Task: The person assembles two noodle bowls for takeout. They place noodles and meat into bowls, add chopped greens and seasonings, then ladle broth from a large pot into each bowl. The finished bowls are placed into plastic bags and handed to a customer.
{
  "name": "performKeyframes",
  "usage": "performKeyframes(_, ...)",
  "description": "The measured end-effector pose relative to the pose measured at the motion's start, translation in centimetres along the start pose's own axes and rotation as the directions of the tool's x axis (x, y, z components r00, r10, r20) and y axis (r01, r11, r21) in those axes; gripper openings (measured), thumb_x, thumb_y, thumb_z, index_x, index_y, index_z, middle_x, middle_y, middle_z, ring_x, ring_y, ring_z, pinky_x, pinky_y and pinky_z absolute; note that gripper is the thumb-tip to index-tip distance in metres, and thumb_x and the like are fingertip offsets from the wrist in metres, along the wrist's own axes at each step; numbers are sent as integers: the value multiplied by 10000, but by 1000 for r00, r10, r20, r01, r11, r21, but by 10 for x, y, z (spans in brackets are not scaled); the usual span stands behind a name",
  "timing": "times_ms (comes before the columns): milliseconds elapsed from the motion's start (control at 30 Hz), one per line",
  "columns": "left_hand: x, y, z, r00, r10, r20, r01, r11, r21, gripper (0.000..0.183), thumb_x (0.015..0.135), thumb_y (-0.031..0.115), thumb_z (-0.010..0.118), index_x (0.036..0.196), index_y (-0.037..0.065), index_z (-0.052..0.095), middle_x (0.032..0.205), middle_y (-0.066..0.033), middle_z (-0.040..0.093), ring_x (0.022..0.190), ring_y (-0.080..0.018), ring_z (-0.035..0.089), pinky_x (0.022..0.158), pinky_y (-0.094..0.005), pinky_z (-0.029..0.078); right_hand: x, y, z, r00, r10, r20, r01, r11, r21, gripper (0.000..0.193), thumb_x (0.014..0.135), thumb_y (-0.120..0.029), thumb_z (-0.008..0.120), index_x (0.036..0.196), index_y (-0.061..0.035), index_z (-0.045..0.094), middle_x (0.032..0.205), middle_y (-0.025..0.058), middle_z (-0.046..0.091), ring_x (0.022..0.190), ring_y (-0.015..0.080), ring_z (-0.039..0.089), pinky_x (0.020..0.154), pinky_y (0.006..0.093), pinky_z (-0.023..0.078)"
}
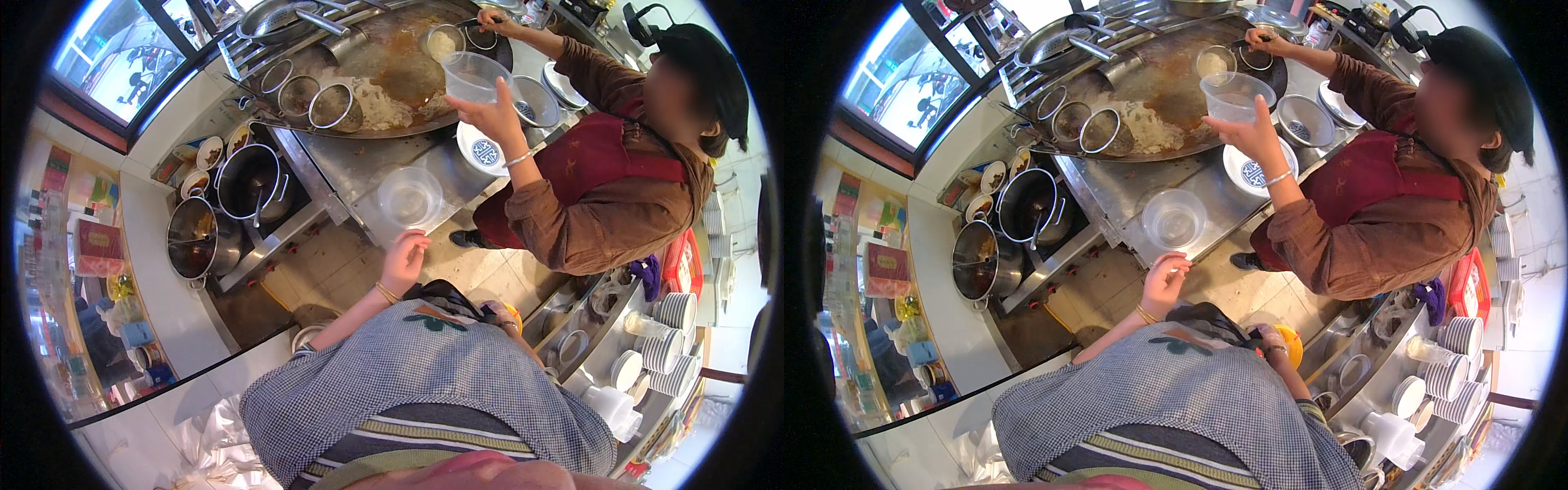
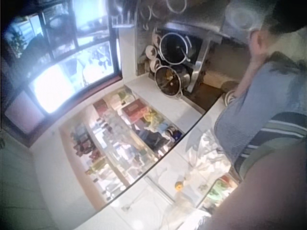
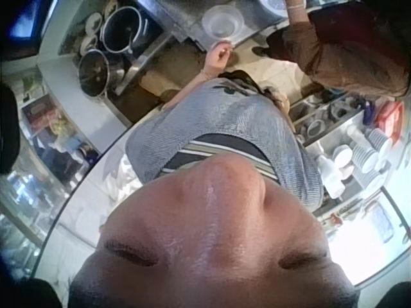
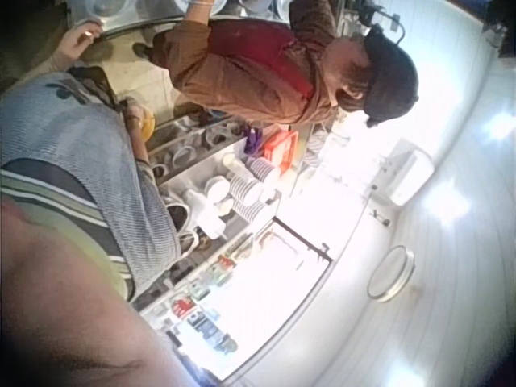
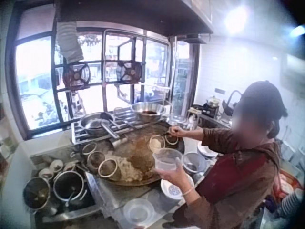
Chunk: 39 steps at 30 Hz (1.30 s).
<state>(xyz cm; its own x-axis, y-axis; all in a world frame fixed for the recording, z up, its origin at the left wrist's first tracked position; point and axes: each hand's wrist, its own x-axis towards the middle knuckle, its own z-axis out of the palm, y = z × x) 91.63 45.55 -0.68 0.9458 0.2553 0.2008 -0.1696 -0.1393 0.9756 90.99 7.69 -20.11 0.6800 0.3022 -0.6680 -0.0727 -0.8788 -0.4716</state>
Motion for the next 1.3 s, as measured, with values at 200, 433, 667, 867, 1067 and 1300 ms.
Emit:
performKeyframes(200,1,-5,-5,999,-33,-13,33,999,-16,216,886,-57,550,1061,22,648,1187,-100,574,899,-159,640,755,-263,530,-38,-42,-22,995,95,-6,-95,995,-26,384,853,-390,611,1104,-116,708,1120,151,699,1093,333,651,919,418,513)
performKeyframes(433,4,-9,-12,1000,-18,14,18,1000,21,208,891,-74,541,1054,1,647,1202,-102,568,915,-147,653,745,-245,535,-36,-58,-27,986,163,32,-160,983,-85,387,853,-367,604,1142,-129,700,1177,145,681,1143,323,630,954,420,499)
performKeyframes(667,12,-10,-31,999,24,-35,-26,999,-33,185,905,-55,534,1040,-8,652,1161,-117,597,936,-174,641,807,-278,526,13,-29,2,1000,25,2,-25,989,-146,390,851,-245,618,1212,-103,662,1198,133,681,1170,302,620,992,405,478)
performKeyframes(867,19,-12,-55,999,-31,-26,32,999,28,194,901,-42,536,1045,1,660,1062,-98,641,899,-169,644,814,-290,516,20,-66,-9,982,181,53,-185,980,75,377,922,-339,560,1199,-112,676,1209,132,675,1150,298,628,994,401,470)
performKeyframes(1067,63,2,-72,996,-92,-19,94,981,170,141,942,65,603,1056,20,673,937,-35,656,847,-105,619,794,-258,496,32,-60,-29,997,10,-72,-20,991,-135,364,918,-375,552,1104,-113,721,1031,134,727,968,272,690,891,391,513)
performKeyframes(1300,153,49,-65,963,266,-34,-261,958,117,195,950,99,618,1125,18,648,1129,-58,605,998,-128,601,877,-266,483,58,-4,-65,944,324,-60,-330,930,-165,347,907,-368,531,1058,-132,735,1040,94,732,989,250,693,859,415,526)
